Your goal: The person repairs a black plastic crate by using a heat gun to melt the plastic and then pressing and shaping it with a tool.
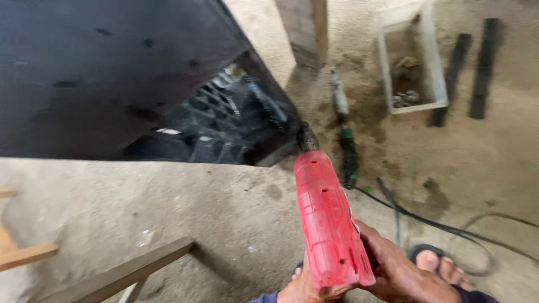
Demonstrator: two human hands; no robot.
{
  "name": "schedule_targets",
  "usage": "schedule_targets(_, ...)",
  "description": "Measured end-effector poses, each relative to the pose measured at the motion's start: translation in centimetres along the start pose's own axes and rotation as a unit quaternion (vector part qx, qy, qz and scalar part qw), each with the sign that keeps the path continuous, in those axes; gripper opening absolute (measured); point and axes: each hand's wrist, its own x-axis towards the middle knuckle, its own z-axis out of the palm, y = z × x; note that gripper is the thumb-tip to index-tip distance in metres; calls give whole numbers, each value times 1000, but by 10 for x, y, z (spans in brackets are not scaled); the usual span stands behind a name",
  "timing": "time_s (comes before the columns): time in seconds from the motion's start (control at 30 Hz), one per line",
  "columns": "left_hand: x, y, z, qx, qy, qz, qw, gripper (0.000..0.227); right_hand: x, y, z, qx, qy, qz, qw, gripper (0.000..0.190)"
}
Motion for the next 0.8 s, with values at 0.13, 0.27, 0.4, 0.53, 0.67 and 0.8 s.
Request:
schedule_targets(0.13, 21, 17, 30, -127, -51, -70, 988, 49, -36, 16, -30, -58, 57, -10, 997, 95)
schedule_targets(0.27, 65, 34, 58, -114, -138, -178, 968, 41, -60, 19, -57, -86, 150, -34, 984, 71)
schedule_targets(0.4, 97, 47, 74, 189, -237, 176, 937, 31, -77, 36, -74, -46, 240, -42, 969, 48)
schedule_targets(0.53, 121, 66, 114, 343, -238, 308, 855, 48, -100, 63, -100, -29, 350, -45, 935, 28)
schedule_targets(0.67, 154, 91, 148, 197, -302, 144, 921, 28, -106, 75, -139, -11, 399, -131, 908, 21)
schedule_targets(0.8, 170, 56, 187, 92, -380, -167, 905, 32, -100, 51, -177, -55, 403, -154, 900, 15)
